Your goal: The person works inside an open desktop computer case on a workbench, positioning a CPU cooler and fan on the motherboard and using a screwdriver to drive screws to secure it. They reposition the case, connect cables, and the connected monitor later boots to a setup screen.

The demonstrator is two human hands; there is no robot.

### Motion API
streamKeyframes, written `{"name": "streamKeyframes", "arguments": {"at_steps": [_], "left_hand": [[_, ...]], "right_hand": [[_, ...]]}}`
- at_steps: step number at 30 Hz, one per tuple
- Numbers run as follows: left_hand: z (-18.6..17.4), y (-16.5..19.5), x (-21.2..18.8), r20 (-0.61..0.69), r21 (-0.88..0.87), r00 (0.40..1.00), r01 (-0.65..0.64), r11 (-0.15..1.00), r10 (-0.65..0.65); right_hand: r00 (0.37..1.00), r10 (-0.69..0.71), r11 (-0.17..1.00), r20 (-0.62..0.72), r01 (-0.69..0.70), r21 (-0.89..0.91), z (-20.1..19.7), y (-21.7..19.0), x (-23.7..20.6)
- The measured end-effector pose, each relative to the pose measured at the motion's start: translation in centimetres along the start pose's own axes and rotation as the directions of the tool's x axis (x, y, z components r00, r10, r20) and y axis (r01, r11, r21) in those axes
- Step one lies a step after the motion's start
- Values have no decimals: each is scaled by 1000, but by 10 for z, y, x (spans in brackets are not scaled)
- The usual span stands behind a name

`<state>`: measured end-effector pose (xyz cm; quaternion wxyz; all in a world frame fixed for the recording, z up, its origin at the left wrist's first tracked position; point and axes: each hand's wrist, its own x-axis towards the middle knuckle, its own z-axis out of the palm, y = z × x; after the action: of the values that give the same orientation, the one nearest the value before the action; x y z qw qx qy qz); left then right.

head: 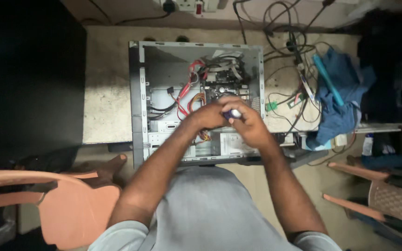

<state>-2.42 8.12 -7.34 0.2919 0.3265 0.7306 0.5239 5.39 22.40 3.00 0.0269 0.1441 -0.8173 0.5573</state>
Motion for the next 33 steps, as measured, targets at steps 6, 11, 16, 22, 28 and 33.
{"name": "streamKeyframes", "arguments": {"at_steps": [6,11,16,22,28,33], "left_hand": [[6,6,-2,-211,-123,973,-125,984,97],[3,4,-2,-115,-86,987,-119,989,109],[6,7,0,-233,-61,967,-119,991,101],[3,8,6,-136,-74,977,-174,982,163],[-3,4,12,7,-17,985,-169,985,170],[10,10,10,-159,-115,976,-169,979,149]], "right_hand": [[980,54,905,-189,-128,-406,7,-5,1],[985,-145,985,88,153,-82,4,-17,5],[979,74,909,-190,-144,-391,3,-12,3],[989,-8,963,-149,-33,-268,4,1,-4],[988,-103,980,-114,81,-179,5,15,-7],[959,-58,934,-277,-46,-355,5,13,-7]]}}
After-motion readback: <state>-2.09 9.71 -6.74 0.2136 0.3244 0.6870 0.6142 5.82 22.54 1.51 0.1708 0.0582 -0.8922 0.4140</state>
